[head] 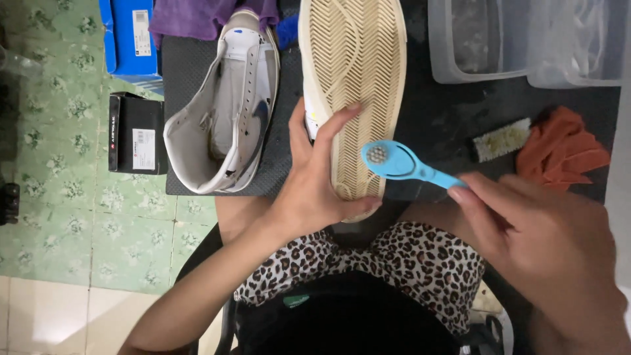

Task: The person cleans the sole of a white high-top sneaker using a small brush and a cloth. They scrub the textured bottom of the shoe, wipe it with a cloth, and repeat the process to remove dirt.

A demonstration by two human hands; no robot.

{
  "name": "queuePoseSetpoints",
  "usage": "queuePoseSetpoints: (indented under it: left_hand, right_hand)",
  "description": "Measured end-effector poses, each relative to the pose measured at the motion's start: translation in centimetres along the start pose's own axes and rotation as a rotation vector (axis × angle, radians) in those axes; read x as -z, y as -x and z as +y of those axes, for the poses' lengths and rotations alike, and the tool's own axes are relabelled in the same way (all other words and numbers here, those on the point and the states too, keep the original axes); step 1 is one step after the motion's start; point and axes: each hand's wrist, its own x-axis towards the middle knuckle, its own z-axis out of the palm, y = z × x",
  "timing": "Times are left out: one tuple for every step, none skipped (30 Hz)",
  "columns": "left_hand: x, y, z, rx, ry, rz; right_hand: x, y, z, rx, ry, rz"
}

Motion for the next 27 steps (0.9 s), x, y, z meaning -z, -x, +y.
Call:
queuePoseSetpoints:
  left_hand:
    - [0.1, -0.1, 0.1, -0.001, -0.002, -0.003]
    - [0.3, -0.1, 0.3, -0.02, -0.004, 0.003]
    - [0.4, -0.2, 0.5, -0.038, -0.006, 0.007]
    - [0.6, -0.3, 0.6, -0.038, -0.008, 0.003]
    - [0.7, -0.3, 0.7, 0.01, 0.009, -0.007]
    - [0.8, -0.4, 0.8, 0.058, 0.026, -0.017]
    - [0.8, -0.4, 0.4, 0.057, 0.026, -0.02]
    - [0.9, -0.4, 0.0, 0.048, 0.014, -0.009]
    - [0.8, -0.3, -0.4, 0.043, 0.005, 0.004]
    - [0.9, -0.3, -0.4, 0.046, 0.008, 0.005]
    - [1.0, -0.4, -0.5, 0.032, 0.002, -0.002]
    - [1.1, -0.6, -0.5, 0.018, -0.004, -0.009]
    - [1.1, -0.6, -0.5, 0.015, -0.002, -0.012]
    - [1.1, -0.7, -0.5, 0.008, 0.001, 0.001]
    - [1.1, -0.6, -0.5, 0.006, 0.003, 0.013]
    - [1.0, -0.6, -0.4, 0.007, 0.003, 0.01]
    - [1.1, -0.7, -0.4, 0.006, 0.005, 0.009]
    - [1.2, -0.8, -0.3, 0.004, 0.007, 0.009]
    - [1.3, -0.8, -0.4, 0.004, 0.003, 0.009]
    - [1.3, -0.8, -0.5, 0.005, 0.001, 0.009]
    - [1.2, -0.9, -0.6, 0.006, 0.003, 0.009]
    - [1.3, -0.9, -0.6, 0.007, 0.003, 0.009]
    - [1.3, -0.9, -0.7, 0.005, 0.003, 0.008]
    - [1.4, -0.9, -0.8, 0.003, 0.003, 0.008]
    - [1.1, -0.7, -0.4, 0.007, 0.006, 0.007]
    - [0.9, -0.6, 0.1, 0.029, 0.021, -0.015]
    - [0.8, -0.8, 0.5, 0.041, 0.033, -0.032]
  right_hand:
    - [-0.1, -0.3, -0.4, -0.003, -0.002, 0.001]
    - [-0.3, -0.7, -0.8, 0.062, -0.118, 0.019]
    - [-0.4, -1.0, -1.2, 0.126, -0.235, 0.037]
    - [-0.9, -1.3, -1.7, 0.122, -0.237, 0.038]
    - [-1.4, -1.6, -2.2, 0.12, -0.181, 0.055]
    - [-1.9, -2.0, -2.7, 0.119, -0.125, 0.073]
    - [-1.2, -1.6, -2.2, 0.116, -0.125, 0.072]
    - [-0.5, -1.2, -1.8, 0.039, -0.115, -0.04]
    - [0.2, -0.8, -1.3, -0.035, -0.104, -0.156]
    - [1.1, -0.5, -1.0, -0.034, -0.102, -0.159]
    - [1.9, -0.4, -0.6, -0.058, -0.041, -0.188]
    - [2.8, -0.2, -0.2, -0.082, 0.02, -0.217]
    - [3.1, -0.4, -0.3, -0.087, 0.022, -0.216]
    - [3.4, -0.6, -0.5, -0.087, -0.024, -0.183]
    - [3.6, -0.7, -0.7, -0.087, -0.074, -0.152]
    - [2.4, -0.8, -0.9, -0.09, -0.076, -0.154]
    - [1.3, -1.0, -1.0, -0.014, -0.044, -0.073]
    - [0.1, -1.3, -1.2, 0.061, -0.011, 0.009]
    - [-0.6, -1.9, -1.6, 0.061, -0.014, 0.011]
    - [-1.2, -2.4, -2.0, 0.105, -0.073, 0.056]
    - [-1.9, -3.0, -2.4, 0.149, -0.13, 0.098]
    - [-1.4, -3.1, -2.2, 0.149, -0.131, 0.097]
    - [-0.8, -3.2, -2.1, 0.1, -0.126, -0.03]
    - [-0.2, -3.3, -2.0, 0.049, -0.12, -0.157]
    - [0.2, -2.7, -1.4, 0.05, -0.12, -0.161]
    - [0.7, -2.1, -0.8, 0.004, -0.003, -0.2]
    - [1.2, -1.8, -0.1, -0.043, 0.119, -0.226]
